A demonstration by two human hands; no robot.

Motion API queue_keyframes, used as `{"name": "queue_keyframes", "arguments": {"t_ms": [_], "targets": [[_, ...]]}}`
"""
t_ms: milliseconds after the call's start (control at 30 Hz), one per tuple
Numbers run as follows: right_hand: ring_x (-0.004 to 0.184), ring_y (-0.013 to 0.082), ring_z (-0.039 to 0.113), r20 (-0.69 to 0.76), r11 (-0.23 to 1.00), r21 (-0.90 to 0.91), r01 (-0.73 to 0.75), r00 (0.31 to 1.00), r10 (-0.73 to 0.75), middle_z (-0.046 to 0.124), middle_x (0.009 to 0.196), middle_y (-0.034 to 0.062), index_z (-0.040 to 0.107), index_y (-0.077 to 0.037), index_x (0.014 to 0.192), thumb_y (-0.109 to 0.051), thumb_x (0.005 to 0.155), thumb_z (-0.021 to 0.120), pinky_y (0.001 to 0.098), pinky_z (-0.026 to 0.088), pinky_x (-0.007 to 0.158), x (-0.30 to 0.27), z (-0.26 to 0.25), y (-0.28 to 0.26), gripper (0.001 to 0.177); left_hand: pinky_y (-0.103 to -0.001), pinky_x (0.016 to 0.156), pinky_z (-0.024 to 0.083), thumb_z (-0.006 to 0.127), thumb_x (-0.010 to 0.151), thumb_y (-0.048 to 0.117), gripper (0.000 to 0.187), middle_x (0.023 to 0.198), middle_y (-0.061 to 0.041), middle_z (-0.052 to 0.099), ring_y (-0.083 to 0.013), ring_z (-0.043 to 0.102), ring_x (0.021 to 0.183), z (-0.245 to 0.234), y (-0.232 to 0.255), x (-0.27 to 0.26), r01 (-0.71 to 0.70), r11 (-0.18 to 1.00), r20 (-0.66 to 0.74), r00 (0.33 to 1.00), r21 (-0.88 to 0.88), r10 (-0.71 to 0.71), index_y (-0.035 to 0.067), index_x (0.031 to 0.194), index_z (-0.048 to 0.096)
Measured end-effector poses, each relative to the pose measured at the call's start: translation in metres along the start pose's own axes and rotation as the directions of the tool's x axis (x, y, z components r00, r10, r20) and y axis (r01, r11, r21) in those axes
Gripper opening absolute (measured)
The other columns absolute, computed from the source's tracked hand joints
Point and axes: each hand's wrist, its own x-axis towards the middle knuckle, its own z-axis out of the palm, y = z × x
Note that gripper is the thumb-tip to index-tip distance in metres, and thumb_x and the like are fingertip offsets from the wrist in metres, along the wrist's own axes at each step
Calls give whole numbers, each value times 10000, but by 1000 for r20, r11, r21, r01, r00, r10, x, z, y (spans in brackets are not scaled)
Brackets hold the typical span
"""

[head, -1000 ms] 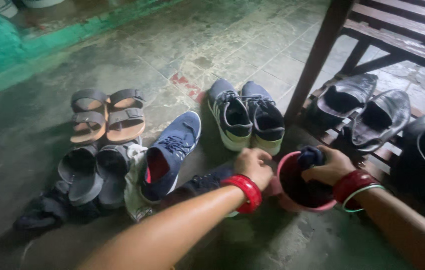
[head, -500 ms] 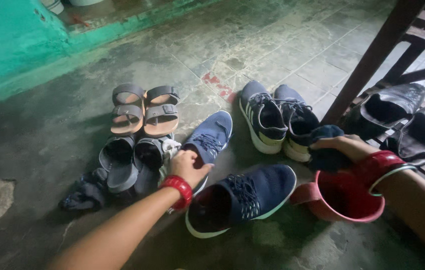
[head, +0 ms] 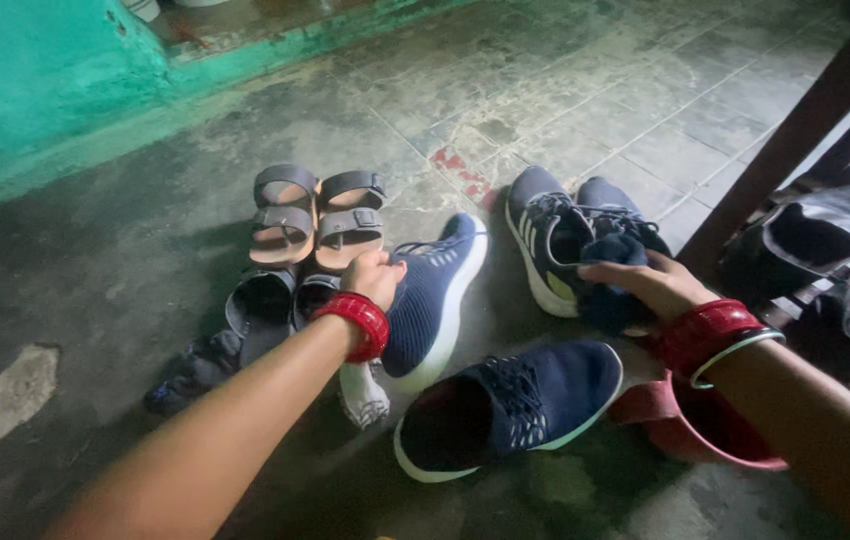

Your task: The person wipes a pair of blue sneakers with a cloth, dipping the cloth into a pink bucket of water as needed. After cleaning, the person places the sneakers on a wooden shoe rack.

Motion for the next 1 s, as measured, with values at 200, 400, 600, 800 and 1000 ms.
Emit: {"name": "queue_keyframes", "arguments": {"t_ms": [200, 400, 600, 800, 1000], "targets": [[1035, 318, 718, -67, 983, 95, 155, 986, -149, 586, 1260, 182, 344, -165, 1347, -30, 752, 790, 481, 626, 770, -24, 62, -20, 756, -285, 765, 532, 701, 885, 203, 269, 930, -65, 770, -129, 692, 831, 3, 5, -8, -129, 979, 29, 990, -157, 135, 22, 1084, 709], [1237, 378, 599, 479, 128, -281, 951, 255, -840, 526, 1406, 201, 610, -149, 1361, 8, 641, 757, 433, 589, 986, -80, 129, 3, 751, -283, 758, 506, 618, 942, 224, 286, 896, -75, 729, -127, 623, 806, 1, 13, -6, -155, 902, 41, 982, -403, 187, -23, 1030, 732], [1140, 414, 615, 476, -44, -431, 901, 186, -860, 565, 1257, 192, 639, -155, 1296, -6, 556, 757, 459, 557, 982, -48, 147, 1, 764, -284, 712, 506, 618, 938, 296, 339, 778, -47, 729, -109, 638, 739, -13, 37, -30, -193, 958, -6, 981, -214, 196, -22, 961, 736], [1054, 432, 632, 51, 412, -641, 647, 572, -819, 556, 1207, 224, 653, -158, 1325, -43, 713, 779, 479, 561, 880, 0, 132, -21, 635, -295, 656, 504, 629, 926, 267, 304, 790, -51, 721, -106, 616, 712, -12, 33, -21, -255, 934, -25, 966, -249, 257, -15, 979, 727], [1045, 365, 649, 288, 158, -456, 876, 313, -905, 625, 1265, 135, 767, -161, 1129, -74, 687, 696, 448, 575, 925, -46, 186, 2, 456, -310, 711, 480, 534, 1078, 389, 477, 798, -66, 641, -140, 578, 751, -1, 15, -4, -62, 931, -13, 998, -359, 61, -32, 923, 698]]}}
